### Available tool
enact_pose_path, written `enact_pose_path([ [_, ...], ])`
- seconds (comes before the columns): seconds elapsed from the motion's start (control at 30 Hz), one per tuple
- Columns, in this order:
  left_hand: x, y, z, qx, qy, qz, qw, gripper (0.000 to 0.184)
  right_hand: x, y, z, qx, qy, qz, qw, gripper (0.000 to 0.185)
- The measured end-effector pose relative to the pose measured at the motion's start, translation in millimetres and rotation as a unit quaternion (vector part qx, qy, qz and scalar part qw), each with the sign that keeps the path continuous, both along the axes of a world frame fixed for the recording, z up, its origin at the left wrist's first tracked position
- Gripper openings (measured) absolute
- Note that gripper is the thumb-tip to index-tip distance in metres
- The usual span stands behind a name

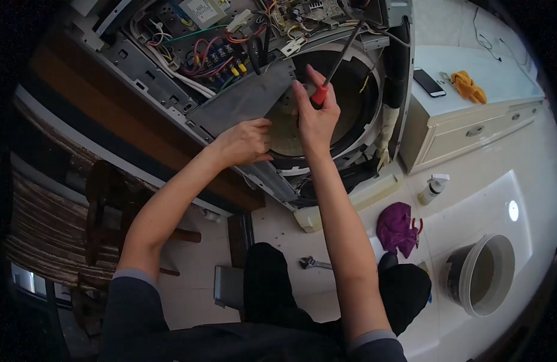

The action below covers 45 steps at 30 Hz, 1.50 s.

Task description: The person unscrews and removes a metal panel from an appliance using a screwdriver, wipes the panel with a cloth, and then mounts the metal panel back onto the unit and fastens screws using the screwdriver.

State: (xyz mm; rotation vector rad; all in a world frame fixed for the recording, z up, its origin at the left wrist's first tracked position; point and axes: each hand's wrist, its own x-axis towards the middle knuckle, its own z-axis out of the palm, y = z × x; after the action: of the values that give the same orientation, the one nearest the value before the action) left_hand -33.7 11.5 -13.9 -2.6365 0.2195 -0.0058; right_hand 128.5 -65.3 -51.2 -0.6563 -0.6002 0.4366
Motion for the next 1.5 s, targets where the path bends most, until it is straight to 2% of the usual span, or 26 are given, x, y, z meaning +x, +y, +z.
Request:
enact_pose_path([
  [0.07, -2, 0, 1, 0.014, 0.012, 0.027, 0.999, 0.026, 0, 1, 8, -0.005, -0.025, -0.013, 1.000, 0.036],
  [0.1, -1, 0, 1, 0.029, 0.034, 0.029, 0.999, 0.024, 3, 10, 5, 0.021, -0.100, -0.091, 0.991, 0.039],
  [0.17, -3, -1, -1, 0.049, 0.058, 0.050, 0.996, 0.021, 0, 14, 4, 0.010, -0.115, -0.092, 0.989, 0.043],
  [0.23, -3, 1, -6, 0.075, -0.011, -0.019, 0.997, 0.011, -3, 18, 5, 0.021, -0.093, -0.043, 0.994, 0.044],
  [0.57, -12, -1, -10, 0.091, -0.030, -0.011, 0.995, 0.011, -14, 18, 5, 0.023, -0.117, -0.081, 0.989, 0.045],
  [0.67, -9, -2, -10, 0.052, -0.028, -0.021, 0.998, 0.009, -20, 11, -5, 0.001, -0.081, -0.086, 0.993, 0.044],
  [0.73, -12, 2, -12, 0.038, -0.017, 0.020, 0.999, 0.016, -25, 1, -10, -0.001, -0.022, -0.062, 0.998, 0.040],
  [0.77, -11, 3, -13, 0.032, -0.014, 0.008, 0.999, 0.016, -26, -10, -14, -0.064, 0.021, -0.009, 0.998, 0.033],
  [0.87, -10, 3, -12, 0.017, -0.064, -0.023, 0.998, 0.008, -30, -5, -35, -0.068, 0.057, -0.007, 0.996, 0.022],
  [1.1, -9, -1, -6, -0.001, -0.026, 0.014, 1.000, 0.012, -23, -7, -58, -0.106, 0.060, -0.003, 0.993, 0.018],
  [1.27, -4, -8, 2, -0.017, -0.026, 0.014, 0.999, 0.016, -16, -29, -85, -0.255, -0.002, -0.133, 0.958, 0.019],
  [1.33, -1, -7, 0, 0.027, -0.081, -0.023, 0.996, 0.023, -5, -34, -109, -0.293, -0.048, -0.179, 0.938, 0.020],
  [1.5, 0, -7, -3, 0.085, -0.093, -0.004, 0.992, 0.028, 40, -55, -182, -0.387, -0.087, -0.236, 0.887, 0.020],
])
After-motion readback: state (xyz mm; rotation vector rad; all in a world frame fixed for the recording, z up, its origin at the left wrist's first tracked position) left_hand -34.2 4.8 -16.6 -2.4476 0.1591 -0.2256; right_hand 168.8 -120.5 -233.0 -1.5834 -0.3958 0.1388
